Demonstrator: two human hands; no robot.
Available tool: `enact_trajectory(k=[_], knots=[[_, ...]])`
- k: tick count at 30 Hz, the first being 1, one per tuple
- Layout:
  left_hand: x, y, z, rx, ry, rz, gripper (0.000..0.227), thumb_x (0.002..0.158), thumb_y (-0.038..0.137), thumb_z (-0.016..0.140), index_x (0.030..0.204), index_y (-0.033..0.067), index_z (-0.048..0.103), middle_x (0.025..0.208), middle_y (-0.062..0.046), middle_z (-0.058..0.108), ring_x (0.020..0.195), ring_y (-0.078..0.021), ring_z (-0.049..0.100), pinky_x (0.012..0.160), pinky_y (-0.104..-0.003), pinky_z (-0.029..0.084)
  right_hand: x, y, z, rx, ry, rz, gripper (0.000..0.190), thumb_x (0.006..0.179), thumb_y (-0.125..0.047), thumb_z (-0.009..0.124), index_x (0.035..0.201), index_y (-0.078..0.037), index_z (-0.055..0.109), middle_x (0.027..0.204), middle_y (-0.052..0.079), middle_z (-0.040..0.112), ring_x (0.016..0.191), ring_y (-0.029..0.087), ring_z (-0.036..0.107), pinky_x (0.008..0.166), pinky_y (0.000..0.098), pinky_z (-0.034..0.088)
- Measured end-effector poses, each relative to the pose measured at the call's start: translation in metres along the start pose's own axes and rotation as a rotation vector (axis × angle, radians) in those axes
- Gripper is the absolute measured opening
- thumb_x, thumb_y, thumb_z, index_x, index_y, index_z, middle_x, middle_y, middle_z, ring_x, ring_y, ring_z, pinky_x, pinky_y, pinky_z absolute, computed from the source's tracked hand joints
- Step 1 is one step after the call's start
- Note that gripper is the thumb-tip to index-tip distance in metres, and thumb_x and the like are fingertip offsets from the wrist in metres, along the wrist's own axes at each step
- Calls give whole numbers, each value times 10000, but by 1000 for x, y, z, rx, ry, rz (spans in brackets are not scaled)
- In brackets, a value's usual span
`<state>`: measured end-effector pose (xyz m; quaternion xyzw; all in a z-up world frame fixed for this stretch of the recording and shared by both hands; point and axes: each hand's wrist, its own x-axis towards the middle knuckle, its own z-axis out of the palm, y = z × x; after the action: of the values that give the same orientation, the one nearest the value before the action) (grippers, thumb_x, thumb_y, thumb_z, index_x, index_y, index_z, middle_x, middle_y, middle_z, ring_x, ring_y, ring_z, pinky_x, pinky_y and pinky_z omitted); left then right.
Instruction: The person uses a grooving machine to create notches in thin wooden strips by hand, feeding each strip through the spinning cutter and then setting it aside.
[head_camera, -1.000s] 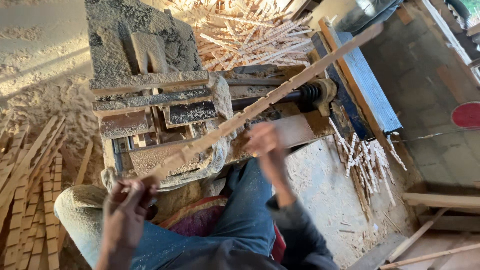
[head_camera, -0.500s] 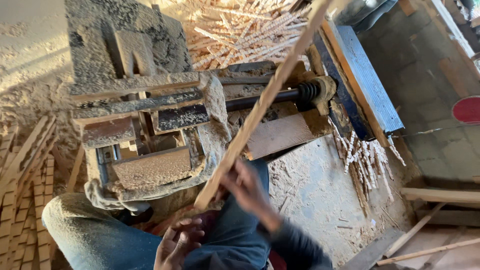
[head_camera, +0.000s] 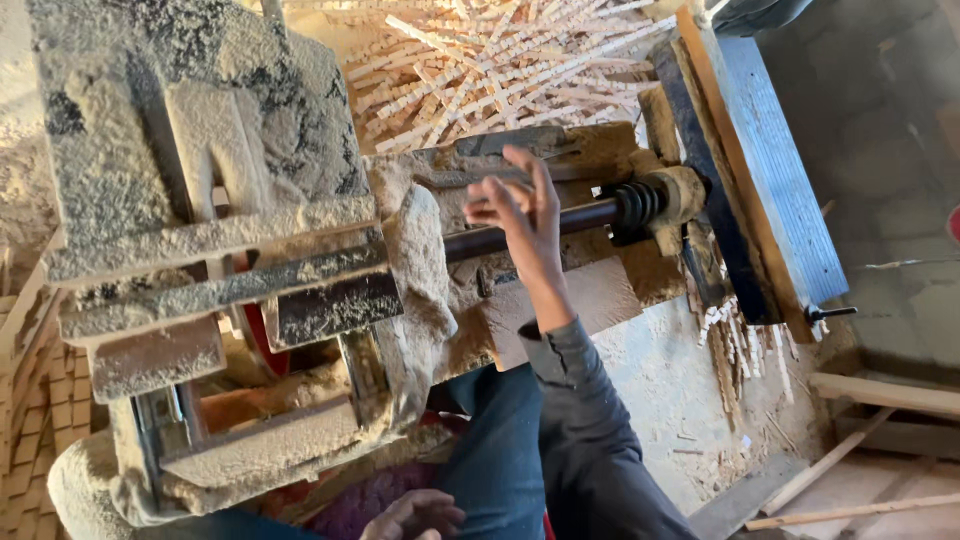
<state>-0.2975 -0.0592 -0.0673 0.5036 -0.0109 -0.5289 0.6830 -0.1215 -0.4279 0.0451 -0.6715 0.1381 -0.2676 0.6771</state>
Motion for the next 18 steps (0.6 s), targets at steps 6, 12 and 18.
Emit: enact_trajectory(k=[6,12,18], knots=[[0,29,-7,112,-474,-75,430,972,276,653,1381,153,605,1325,-72,768,1178,-172,760,1015,-277,550,-32,-21,5,-67,38,124,668,965,-343,685,1462,17,422,1081,254,733,788,260,767,710,365,688],[-36,45,-13,97,-399,37,527,900,435,748,1300,100,682,1204,-41,800,1074,-106,728,944,-279,557,-101,-36,15,-81,28,76,615,984,-312,680,1461,-7,439,1048,229,747,803,278,773,740,400,687],[-110,55,-31,125,-307,-44,450,912,405,701,1238,96,722,1169,-28,776,1070,-133,710,970,-312,533,-191,-58,36,-150,75,111,631,993,-405,645,1493,-93,418,1106,207,711,920,326,752,833,451,666]])
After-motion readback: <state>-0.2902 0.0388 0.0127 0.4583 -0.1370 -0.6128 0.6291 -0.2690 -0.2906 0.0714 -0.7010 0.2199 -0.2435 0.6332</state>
